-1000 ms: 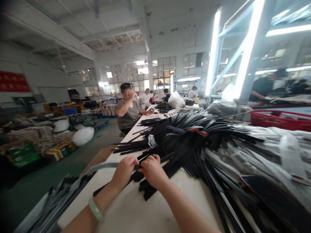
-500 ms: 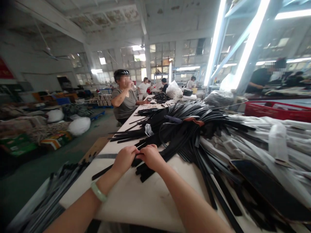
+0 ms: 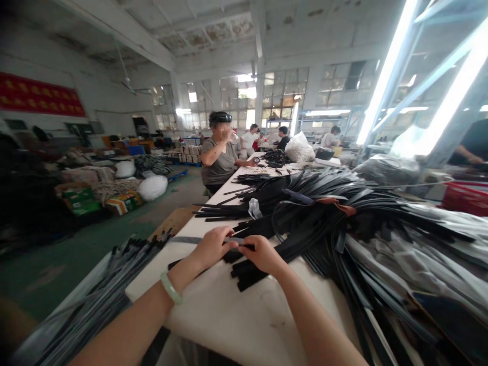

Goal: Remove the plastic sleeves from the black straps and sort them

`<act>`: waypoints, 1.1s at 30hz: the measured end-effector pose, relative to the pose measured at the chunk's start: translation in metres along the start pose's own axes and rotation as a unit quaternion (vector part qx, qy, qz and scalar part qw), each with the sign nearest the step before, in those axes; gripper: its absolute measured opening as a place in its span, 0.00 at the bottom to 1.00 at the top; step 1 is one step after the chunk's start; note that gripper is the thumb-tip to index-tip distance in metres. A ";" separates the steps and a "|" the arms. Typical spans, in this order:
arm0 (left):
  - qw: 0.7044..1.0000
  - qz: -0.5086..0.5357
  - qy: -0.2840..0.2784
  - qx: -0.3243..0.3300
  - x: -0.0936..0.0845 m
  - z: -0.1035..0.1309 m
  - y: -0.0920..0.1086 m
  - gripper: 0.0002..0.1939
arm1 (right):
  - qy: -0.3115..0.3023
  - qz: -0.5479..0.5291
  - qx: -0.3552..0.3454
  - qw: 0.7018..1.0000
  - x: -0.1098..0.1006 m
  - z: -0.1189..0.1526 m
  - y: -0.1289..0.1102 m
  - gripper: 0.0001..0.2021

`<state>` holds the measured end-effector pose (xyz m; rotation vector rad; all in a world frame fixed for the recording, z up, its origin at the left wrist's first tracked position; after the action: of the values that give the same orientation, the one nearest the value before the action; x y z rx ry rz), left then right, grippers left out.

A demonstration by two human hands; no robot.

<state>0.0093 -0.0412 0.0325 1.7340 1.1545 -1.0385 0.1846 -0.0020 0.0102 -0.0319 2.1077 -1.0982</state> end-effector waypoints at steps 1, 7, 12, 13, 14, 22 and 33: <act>1.000 -0.010 -0.005 0.002 -0.005 0.006 -0.012 0.12 | 0.000 -0.017 0.004 1.000 -0.002 0.001 -0.001 0.15; 0.975 -0.125 0.057 -0.174 -0.101 0.074 -0.147 0.21 | 0.028 -0.033 0.005 0.999 -0.008 0.004 0.030 0.21; 0.887 -0.217 0.078 -0.400 -0.210 0.183 -0.259 0.25 | -0.046 0.018 0.015 0.999 -0.010 0.008 0.076 0.14; 0.871 -0.225 0.066 -0.432 -0.223 0.204 -0.273 0.26 | -0.066 0.026 0.015 0.997 -0.010 0.008 0.082 0.14; 0.855 -0.230 0.054 -0.461 -0.232 0.224 -0.283 0.27 | -0.087 0.032 0.016 0.996 -0.011 0.009 0.085 0.13; 0.815 -0.220 -0.019 -0.536 -0.183 0.268 -0.332 0.26 | -0.155 0.039 0.069 0.985 -0.014 0.012 0.072 0.07; 0.981 -0.065 0.034 -0.180 -0.049 0.065 -0.225 0.28 | -0.058 0.094 0.078 0.991 -0.018 0.007 0.034 0.04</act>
<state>-0.2288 -0.0544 0.0173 1.4319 1.4189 -0.7908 0.2118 0.0207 -0.0056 0.1701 1.8748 -1.1151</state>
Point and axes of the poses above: each hand's wrist, its own z-axis away from the middle knuckle, its own x-axis out of the palm, y = z × x, the point moved 1 cm from there along -z, towards the middle knuckle, and after that the axes turned 9 degrees about -z, right-handed, at the moved point
